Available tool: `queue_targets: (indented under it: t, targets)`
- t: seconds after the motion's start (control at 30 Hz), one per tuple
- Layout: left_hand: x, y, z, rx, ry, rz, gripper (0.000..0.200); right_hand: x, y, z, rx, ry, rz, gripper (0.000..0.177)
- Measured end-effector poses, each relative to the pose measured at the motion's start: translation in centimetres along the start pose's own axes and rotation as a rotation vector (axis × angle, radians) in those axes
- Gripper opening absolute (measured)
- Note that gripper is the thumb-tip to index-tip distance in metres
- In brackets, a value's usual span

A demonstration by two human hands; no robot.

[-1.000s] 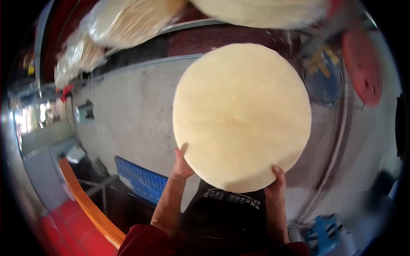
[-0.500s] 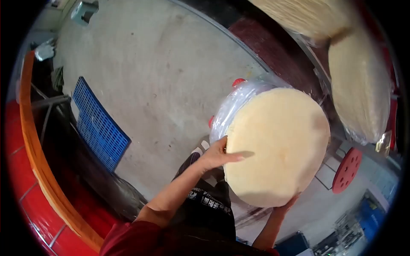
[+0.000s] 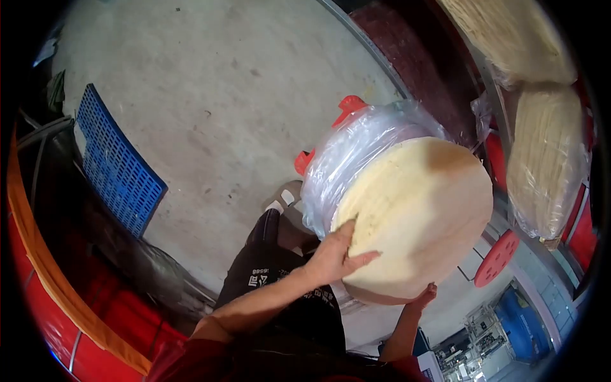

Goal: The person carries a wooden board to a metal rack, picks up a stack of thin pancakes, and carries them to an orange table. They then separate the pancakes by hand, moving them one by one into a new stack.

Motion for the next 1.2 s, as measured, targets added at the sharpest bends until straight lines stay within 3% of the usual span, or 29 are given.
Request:
queue_targets:
  t: [0.1,0.17,0.2,0.27,0.3,0.4,0.47,0.5,0.57,0.6,0.63,0.7,0.77,0.9,0.97,1.0,1.1,1.13,1.17,1.2]
  targets:
    - [0.6,-1.2,0.5,-0.024,0.024,-0.005,0.049,2.2,0.3,0.6,0.026,-0.039,-0.105,0.036]
    - [0.6,-0.9,0.4,-0.036,0.014,-0.063,0.049,-3.1,-4.1,-3.7,-0.007,-0.088,0.019,0.033]
    - [0.6,-0.9,0.4,-0.038,0.009,-0.089,0.05,-8.1,-7.0,-6.8,0.015,-0.175,0.051,0.044]
    - [0.7,-1.6,0.5,-0.068,0.008,0.006,0.051,-6.9,-6.5,-5.5,-0.118,-0.226,0.03,0.05]
    - [0.6,-1.8,0.4,-0.08,0.005,0.049,0.052,-5.2,-5.0,-4.0,-0.117,-0.242,0.047,0.043]
    - [0.2,-2.1,0.3,0.025,0.008,0.073,0.062,0.2,-0.3,1.4,0.069,-0.349,0.188,0.025]
    - [0.5,-0.2,0.2,0.044,0.037,0.309,0.072,-4.5,-2.9,-1.0,-0.089,-0.071,0.08,0.024]
    - [0.6,0.4,0.1,0.061,0.048,0.425,0.077,-1.3,-2.1,0.3,-0.078,-0.137,0.024,0.031]
    - [1.3,0.7,0.7,-0.132,0.114,0.478,0.086,6.8,0.7,4.2,-0.045,-0.271,-0.067,0.046]
    - [1.6,0.6,1.0,-0.228,0.145,0.505,0.09,5.4,-0.1,2.9,-0.1,-0.255,0.029,0.049]
    - [1.3,-0.9,1.8,-0.155,0.049,0.165,0.091,1.3,-2.9,0.5,-0.156,-0.241,0.121,0.052]
    - [0.8,-2.6,2.9,-0.093,0.077,0.083,0.09,-2.6,-3.2,-0.1,-0.143,-0.233,0.213,0.061]
    - [0.4,-2.9,3.4,0.01,0.069,0.047,0.086,-4.0,-1.7,0.6,0.219,0.059,-0.154,0.058]
    - [-0.1,-3.3,3.2,0.1,0.116,-0.165,0.069,-6.1,-2.7,-0.8,-0.014,-0.101,0.066,0.057]
    - [-0.6,-3.7,3.1,0.168,0.141,-0.231,0.055,-7.4,-4.6,-2.4,-0.027,-0.04,0.022,0.054]
    - [-0.7,-3.7,3.1,0.188,0.139,-0.244,0.048,-6.4,-3.3,-1.0,0.046,-0.082,0.066,0.046]
    - [1.0,-5.3,3.2,0.133,0.085,-0.203,0.04,-5.3,-3.5,-0.7,0.294,-0.207,0.062,0.05]
    - [1.9,-5.8,3.1,0.103,0.081,-0.189,0.04,-3.5,-1.1,0.9,0.218,-0.215,0.234,0.056]
    - [2.9,-5.9,3.0,0.126,0.101,-0.207,0.043,-1.8,-0.2,1.2,-0.089,-0.264,0.463,0.062]
    - [2.8,-5.6,2.5,0.146,0.123,-0.223,0.046,0.6,2.8,3.1,-0.025,-0.271,0.482,0.066]
Point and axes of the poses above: each hand's wrist, its own z-axis towards the middle knuckle, its own x-axis out of the back of the hand, y = z × x, the point moved 2 cm from there along z, towards the middle knuckle, and after that the axes turned 15 degrees about -z, right-handed, at the moved point
